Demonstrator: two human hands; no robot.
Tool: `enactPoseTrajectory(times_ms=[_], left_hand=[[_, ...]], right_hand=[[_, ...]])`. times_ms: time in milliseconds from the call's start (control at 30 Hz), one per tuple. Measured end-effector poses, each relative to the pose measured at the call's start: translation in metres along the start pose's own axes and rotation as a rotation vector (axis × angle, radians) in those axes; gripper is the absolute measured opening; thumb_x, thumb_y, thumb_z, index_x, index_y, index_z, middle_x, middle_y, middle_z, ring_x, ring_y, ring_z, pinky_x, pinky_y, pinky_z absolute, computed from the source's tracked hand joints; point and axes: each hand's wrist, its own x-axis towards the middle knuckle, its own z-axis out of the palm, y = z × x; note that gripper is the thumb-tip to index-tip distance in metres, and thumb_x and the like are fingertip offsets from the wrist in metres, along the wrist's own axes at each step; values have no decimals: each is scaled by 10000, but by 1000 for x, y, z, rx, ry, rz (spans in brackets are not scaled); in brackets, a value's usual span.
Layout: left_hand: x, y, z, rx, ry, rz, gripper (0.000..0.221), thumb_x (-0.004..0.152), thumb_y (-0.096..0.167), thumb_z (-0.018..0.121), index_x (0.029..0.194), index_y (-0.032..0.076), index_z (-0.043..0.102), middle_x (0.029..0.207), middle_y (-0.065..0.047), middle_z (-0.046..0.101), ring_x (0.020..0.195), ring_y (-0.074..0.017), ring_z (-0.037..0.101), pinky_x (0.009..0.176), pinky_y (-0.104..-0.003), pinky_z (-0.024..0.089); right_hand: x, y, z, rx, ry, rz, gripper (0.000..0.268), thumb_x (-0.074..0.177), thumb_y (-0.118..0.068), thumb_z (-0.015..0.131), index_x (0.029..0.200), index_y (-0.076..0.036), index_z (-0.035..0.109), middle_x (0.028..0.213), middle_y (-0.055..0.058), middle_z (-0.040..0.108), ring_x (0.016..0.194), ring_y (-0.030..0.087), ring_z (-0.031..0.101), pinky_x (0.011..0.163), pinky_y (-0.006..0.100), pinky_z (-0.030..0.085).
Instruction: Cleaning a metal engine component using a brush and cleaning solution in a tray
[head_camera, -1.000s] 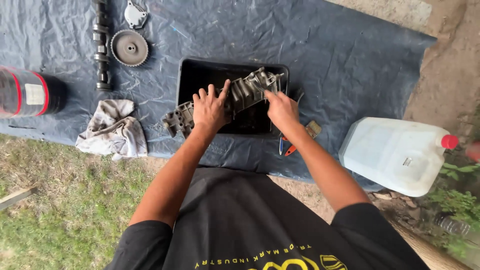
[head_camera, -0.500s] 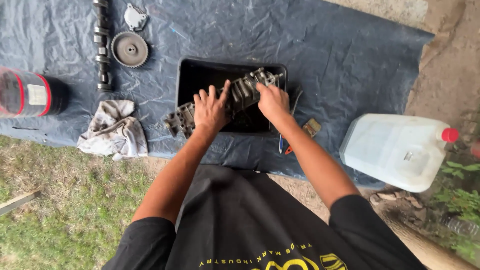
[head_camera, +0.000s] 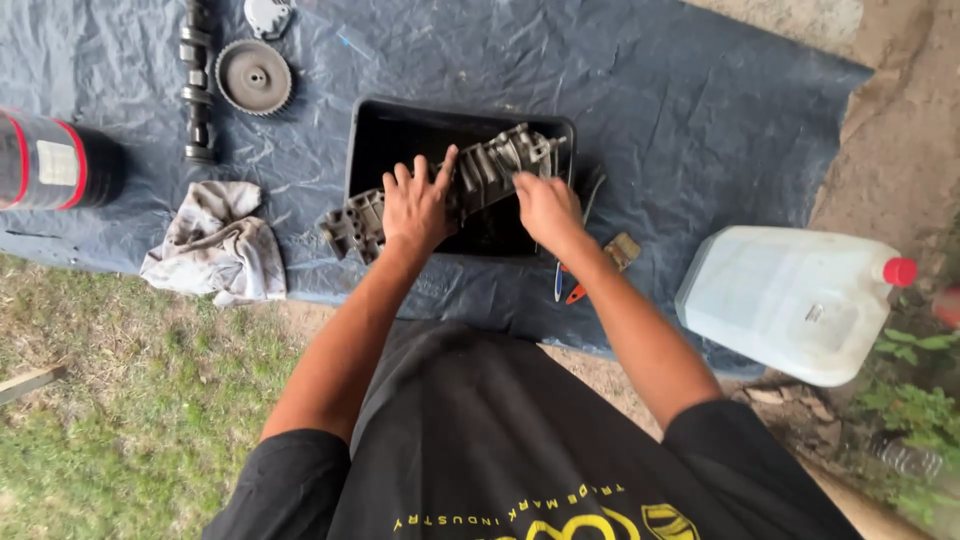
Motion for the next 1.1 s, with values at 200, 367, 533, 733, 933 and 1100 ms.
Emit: enactPoseTrajectory(times_ms=[200, 367, 533, 733, 933, 1100], left_hand=[[-2, 3, -8, -12, -27, 13, 1212, 691, 678, 809, 1662, 292, 195, 1207, -107, 506, 1043, -345, 535, 916, -507, 413], [2, -2, -7, -11, -40, -21, 1220, 684, 678, 806, 1664, 315, 178, 1195, -94, 505, 1025, -335, 534, 899, -503, 416], [5, -5, -7, 0, -25, 22, 1247, 670, 688, 816, 1665, 282, 184, 1201, -102, 504, 1025, -328, 531, 898, -487, 415], [4, 0, -2, -27, -43, -14, 1294, 620, 682, 851, 1663, 298, 189, 1198, -106, 502, 1041, -348, 530, 943, -516, 407], [10, -5, -11, -17, -108, -8, 1308, 633, 704, 829, 1668, 318, 128, 1335, -108, 515, 1140, -346, 535, 967, -505, 409], [8, -3, -8, -2, -128, -10, 1311, 622, 688, 842, 1669, 314, 148, 1322, -118, 536, 1121, -361, 548, 952, -509, 421]], right_hand=[[22, -14, 4, 40, 51, 79, 340, 1036, -379, 519, 1240, -210, 732, 1061, 208, 743, 1101, 409, 685, 935, 513, 571], [18, 17, 3, 110, 36, -56, 226, 986, -260, 626, 1126, -170, 780, 979, 167, 772, 998, 428, 717, 867, 503, 583], [57, 9, 23, -34, 67, 13, 243, 977, -387, 585, 1151, -346, 749, 989, 73, 763, 1036, 301, 732, 893, 441, 596], [2, 6, 8, 105, 109, -100, 275, 1011, -203, 566, 1201, -113, 744, 996, 252, 751, 990, 452, 710, 863, 556, 582], [-6, 23, 78, 140, 484, -245, 272, 1022, -132, 593, 1249, -48, 718, 1016, 226, 760, 939, 384, 736, 777, 497, 604], [-52, 17, 96, 227, 516, -174, 204, 1037, -114, 567, 1167, -49, 709, 952, 182, 762, 848, 364, 746, 687, 453, 617]])
